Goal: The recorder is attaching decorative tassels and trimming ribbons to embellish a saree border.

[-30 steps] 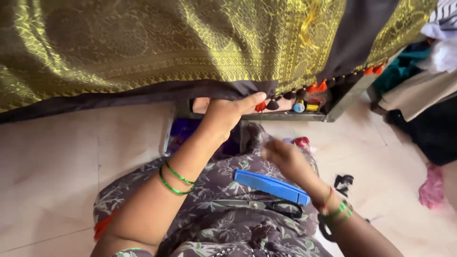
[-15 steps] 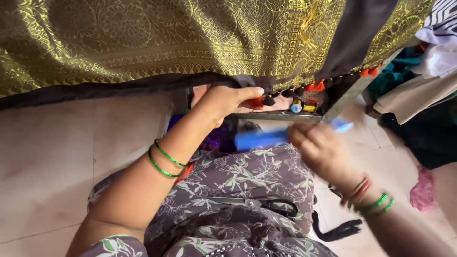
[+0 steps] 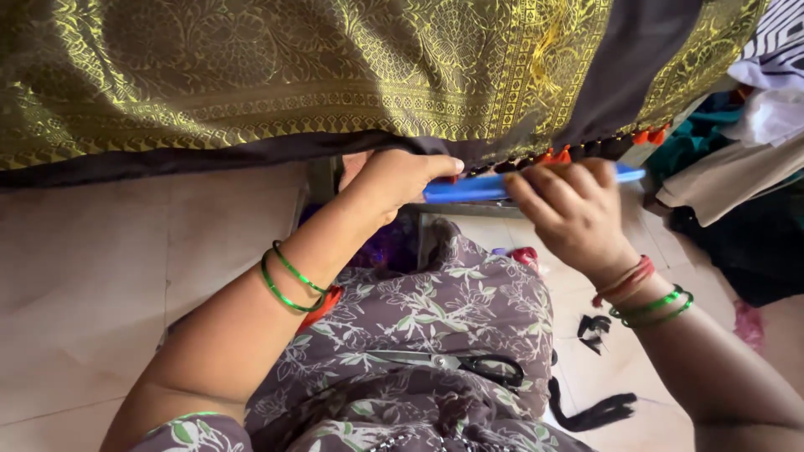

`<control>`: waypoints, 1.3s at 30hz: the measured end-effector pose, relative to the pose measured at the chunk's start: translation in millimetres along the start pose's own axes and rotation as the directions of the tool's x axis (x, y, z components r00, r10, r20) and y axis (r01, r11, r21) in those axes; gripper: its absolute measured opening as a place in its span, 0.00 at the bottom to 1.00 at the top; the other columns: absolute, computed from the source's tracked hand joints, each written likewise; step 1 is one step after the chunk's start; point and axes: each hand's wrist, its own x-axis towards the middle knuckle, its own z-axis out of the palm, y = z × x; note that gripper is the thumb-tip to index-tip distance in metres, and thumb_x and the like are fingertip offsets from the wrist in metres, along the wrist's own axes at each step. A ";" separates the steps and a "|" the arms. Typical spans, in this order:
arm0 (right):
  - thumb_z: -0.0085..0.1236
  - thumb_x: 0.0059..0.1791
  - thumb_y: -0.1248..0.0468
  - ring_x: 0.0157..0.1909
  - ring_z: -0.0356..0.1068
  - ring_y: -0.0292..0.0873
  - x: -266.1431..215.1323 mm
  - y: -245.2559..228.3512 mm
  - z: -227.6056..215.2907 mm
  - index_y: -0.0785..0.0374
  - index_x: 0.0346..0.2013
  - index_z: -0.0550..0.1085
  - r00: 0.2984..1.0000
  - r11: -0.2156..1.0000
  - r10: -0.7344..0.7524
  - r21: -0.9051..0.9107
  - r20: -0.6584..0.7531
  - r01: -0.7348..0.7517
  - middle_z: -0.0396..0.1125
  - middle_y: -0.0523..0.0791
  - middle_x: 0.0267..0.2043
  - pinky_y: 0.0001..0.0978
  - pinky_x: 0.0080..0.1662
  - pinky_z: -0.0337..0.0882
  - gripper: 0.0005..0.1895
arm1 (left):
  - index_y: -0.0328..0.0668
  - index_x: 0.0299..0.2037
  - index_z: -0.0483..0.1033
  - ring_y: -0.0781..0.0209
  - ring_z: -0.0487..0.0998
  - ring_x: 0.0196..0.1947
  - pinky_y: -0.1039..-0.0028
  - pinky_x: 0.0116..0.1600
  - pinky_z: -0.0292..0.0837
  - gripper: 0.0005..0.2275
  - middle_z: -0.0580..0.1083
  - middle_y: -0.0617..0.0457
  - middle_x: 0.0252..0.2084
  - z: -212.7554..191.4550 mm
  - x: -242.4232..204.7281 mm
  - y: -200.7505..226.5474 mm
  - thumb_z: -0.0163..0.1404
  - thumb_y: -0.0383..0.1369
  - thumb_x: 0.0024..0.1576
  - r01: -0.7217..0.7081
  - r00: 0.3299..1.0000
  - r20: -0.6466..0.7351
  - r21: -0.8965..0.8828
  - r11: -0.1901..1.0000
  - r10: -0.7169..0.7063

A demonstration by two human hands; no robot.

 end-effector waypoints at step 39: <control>0.49 0.55 0.60 0.40 0.73 0.37 6.5 -75.1 80.8 0.69 0.39 0.77 0.486 -0.304 0.651 0.787 0.583 -0.537 0.75 0.46 0.38 0.29 0.45 0.73 0.14 | 0.26 0.39 0.82 0.67 0.78 0.33 0.75 0.40 0.74 0.09 0.80 0.51 0.35 28.3 -5.4 -55.2 0.59 0.30 0.60 -0.284 0.958 -0.052 -0.310 0.907 0.282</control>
